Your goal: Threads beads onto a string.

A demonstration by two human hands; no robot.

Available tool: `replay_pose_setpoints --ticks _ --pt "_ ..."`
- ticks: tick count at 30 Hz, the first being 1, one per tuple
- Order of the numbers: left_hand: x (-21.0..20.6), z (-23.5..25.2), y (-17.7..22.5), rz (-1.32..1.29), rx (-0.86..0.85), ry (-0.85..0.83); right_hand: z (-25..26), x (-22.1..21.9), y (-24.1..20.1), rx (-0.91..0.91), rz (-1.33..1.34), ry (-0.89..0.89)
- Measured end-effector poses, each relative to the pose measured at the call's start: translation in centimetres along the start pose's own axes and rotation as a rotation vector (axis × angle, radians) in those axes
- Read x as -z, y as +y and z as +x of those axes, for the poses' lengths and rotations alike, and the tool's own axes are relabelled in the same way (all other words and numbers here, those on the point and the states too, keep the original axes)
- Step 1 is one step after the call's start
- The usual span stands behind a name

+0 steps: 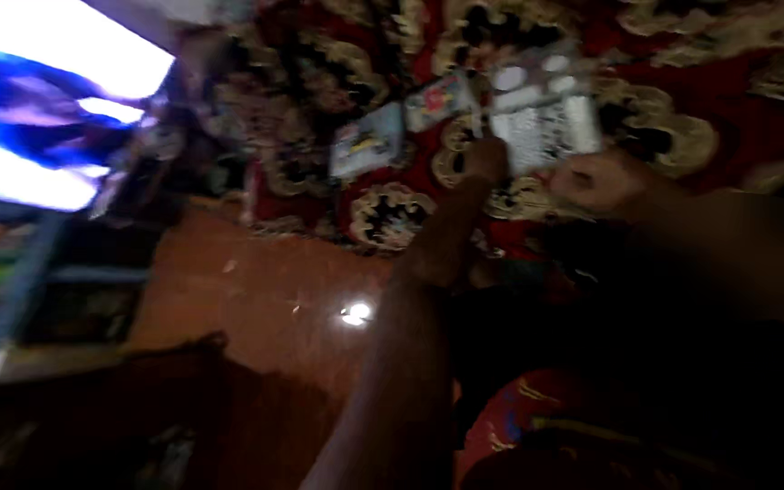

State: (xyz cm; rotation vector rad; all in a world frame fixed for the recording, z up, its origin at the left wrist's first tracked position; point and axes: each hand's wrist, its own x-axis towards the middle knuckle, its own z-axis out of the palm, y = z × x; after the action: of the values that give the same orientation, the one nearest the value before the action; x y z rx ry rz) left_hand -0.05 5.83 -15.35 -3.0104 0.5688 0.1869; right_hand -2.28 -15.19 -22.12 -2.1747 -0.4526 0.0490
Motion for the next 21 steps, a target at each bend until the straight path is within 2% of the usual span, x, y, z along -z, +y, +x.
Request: replay_pose_setpoints --ticks 1,4,9,11,12,13,14,15,17,18,20,21 --pt "0.1 -1.4 -0.7 0.002 -0.008 0.088 0.1 0.1 -0.2 -0.017 -0.024 -0.026" --pt "5.5 -2.6 1.5 -0.059 0.119 -0.147 0.0 0.4 -0.9 -0.096 -0.017 -0.111" --pt "7.6 0.2 2.1 -0.073 0.048 -0.302 -0.4 0.0 -1.7 -0.067 0.04 -0.103" --pt "5.5 2.7 1.5 -0.025 0.053 -0.381 -0.4 -0.2 -1.7 -0.055 0.055 -0.097" --pt "1.8 5.1 0.3 0.026 0.021 -0.34 -0.4 -0.2 -1.6 -0.053 0.056 -0.094" --pt "-5.2 7.7 -2.7 -0.012 -0.148 0.026 -0.4 -0.3 -1.5 -0.062 0.054 -0.096" --pt "-8.5 10.4 -4.0 -0.037 -0.158 0.022 -0.5 -0.3 -1.4 -0.071 0.049 -0.097" --pt "-9.4 11.9 -4.5 -0.053 -0.134 -0.075 -0.5 -0.3 -1.3 -0.076 0.039 -0.093" --pt "-9.0 12.1 -4.3 -0.105 -0.09 -0.138 -0.7 -0.2 -1.3 -0.091 0.022 -0.1" --pt "-8.2 11.3 -4.0 -0.121 -0.077 -0.15 -0.7 -0.2 -1.3 -0.093 0.018 -0.1" --pt "-3.7 9.4 -2.1 -0.116 0.035 -0.392 -0.8 -0.2 -1.3 -0.088 0.017 -0.102" --pt "-3.9 9.3 -2.0 -0.114 0.039 -0.384 -0.8 -0.2 -1.5 -0.099 0.012 -0.109"
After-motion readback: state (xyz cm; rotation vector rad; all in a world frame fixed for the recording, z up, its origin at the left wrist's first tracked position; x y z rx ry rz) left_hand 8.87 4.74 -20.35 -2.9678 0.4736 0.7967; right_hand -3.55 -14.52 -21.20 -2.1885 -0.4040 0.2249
